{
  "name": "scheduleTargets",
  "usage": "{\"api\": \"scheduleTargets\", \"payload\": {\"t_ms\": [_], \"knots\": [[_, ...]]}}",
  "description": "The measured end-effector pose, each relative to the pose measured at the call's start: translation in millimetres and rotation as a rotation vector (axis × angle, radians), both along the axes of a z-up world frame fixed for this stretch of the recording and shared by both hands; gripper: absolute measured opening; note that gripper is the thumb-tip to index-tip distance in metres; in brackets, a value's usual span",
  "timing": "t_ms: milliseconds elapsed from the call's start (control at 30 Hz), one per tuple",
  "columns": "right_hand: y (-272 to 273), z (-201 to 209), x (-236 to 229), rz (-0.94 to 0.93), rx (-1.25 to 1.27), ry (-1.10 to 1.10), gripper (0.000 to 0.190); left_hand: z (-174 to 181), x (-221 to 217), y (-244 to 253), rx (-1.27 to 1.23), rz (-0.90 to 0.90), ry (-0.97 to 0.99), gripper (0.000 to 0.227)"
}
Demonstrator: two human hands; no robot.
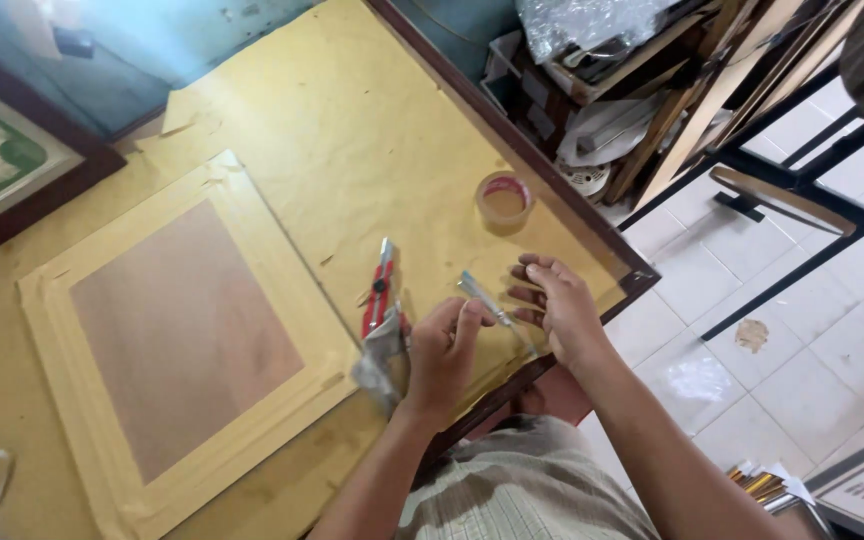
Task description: Attaching a hanging wire to the back of a picture frame using screws and a screwdriver.
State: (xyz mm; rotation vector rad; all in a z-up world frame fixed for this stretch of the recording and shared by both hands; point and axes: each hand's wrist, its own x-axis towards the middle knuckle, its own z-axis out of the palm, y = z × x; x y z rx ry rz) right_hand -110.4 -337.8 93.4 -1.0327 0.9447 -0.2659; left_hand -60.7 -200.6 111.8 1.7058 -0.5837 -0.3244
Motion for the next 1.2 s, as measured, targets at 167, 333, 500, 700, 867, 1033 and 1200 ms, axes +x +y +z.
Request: {"api": "scheduleTargets", "payload": {"t_ms": [167,333,500,700,867,1033,1200], "knots": [[-81.9,5.5,-30.3,-0.021,0.03,0.028,0.031,10.5,-10.3,-81.2,0.038,-0.18,0.11,0.022],[-159.3,-8.7,-57.6,-0.115,0.056,0.042,0.031,-1.7,-7.6,-134.9,0.297,-0.248,0.136,0.012],[-216.8,-29.0,-84.9,-0.252,0.071,0.045,0.028,-4.6,-6.4,-166.4,0.385,-0.246,0.196,0.02],[-239.0,-26.9,-98.2,-0.341,0.113,0.131,0.028,7.5,-3.1,-198.2,0.478,-0.285,0.295,0.026],[-243.6,-31.1,-89.5,-0.297,0.13,0.147,0.028,6.7,2.6,-212.8,0.414,-0.321,0.336,0.034],[-244.1,-21.3,-63.0,-0.243,0.126,0.109,0.027,9.1,12.3,-208.8,0.396,-0.293,0.349,0.04],[-237.9,-10.4,-26.5,-0.168,0.13,0.11,0.019,21.4,22.7,-178.7,0.417,-0.174,0.392,0.048]]}}
